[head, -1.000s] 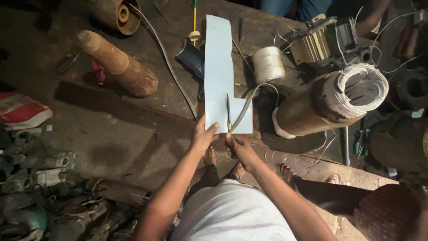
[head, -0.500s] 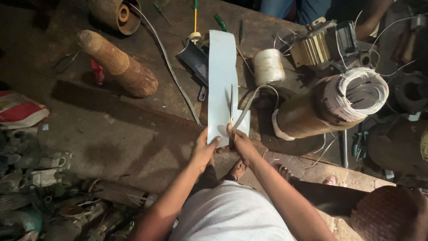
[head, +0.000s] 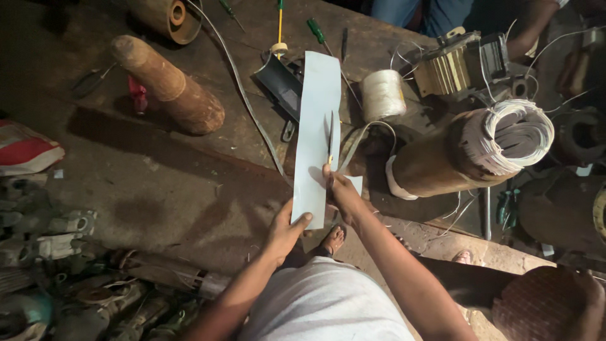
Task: The person assembles a cylindrical electrical component by wrapping white tape around a wound coil, cutting a strip of white material with scissors, and inserting it into the coil. They then use a wooden mallet to tap the assembly and continue adjusting the internal components.
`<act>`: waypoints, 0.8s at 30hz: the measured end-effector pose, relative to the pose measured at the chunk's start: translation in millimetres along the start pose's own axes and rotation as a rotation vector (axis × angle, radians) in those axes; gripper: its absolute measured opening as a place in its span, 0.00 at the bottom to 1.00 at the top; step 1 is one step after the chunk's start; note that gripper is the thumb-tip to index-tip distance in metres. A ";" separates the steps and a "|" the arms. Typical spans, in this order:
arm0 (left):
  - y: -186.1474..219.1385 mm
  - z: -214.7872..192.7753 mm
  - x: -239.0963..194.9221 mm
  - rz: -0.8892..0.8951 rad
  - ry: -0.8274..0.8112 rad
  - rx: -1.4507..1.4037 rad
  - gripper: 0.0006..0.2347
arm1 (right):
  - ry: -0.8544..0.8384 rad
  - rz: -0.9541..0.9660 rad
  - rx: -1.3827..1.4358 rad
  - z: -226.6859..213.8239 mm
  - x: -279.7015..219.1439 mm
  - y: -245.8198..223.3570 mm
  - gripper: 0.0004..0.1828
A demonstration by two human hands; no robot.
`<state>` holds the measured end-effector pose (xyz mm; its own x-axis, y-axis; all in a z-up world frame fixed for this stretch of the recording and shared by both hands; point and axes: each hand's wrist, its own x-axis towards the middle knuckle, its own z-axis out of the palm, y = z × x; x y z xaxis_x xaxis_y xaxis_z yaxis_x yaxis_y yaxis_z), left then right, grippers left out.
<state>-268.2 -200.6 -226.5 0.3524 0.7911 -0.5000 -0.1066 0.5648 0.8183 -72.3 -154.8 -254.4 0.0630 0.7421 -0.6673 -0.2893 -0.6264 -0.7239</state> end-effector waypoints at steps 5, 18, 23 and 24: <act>-9.8 -7.7 -0.1 0.032 -0.012 -0.027 0.20 | -0.006 -0.133 -0.099 6.8 -1.1 8.1 0.34; -12.5 -20.9 -31.2 -0.037 -0.089 0.017 0.21 | 0.072 -0.120 -0.086 1.7 15.2 -9.3 0.31; -14.0 -28.3 -43.9 0.031 -0.149 0.120 0.19 | 0.075 -0.087 -0.015 6.2 17.9 -23.8 0.30; -13.3 -29.4 -46.5 0.052 -0.147 0.184 0.19 | 0.058 -0.088 0.012 7.2 20.8 -30.9 0.31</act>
<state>-310.5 -238.0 -222.5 0.4840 0.7676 -0.4201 0.0386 0.4610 0.8866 -69.0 -118.4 -244.7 0.1440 0.7790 -0.6102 -0.2919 -0.5558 -0.7784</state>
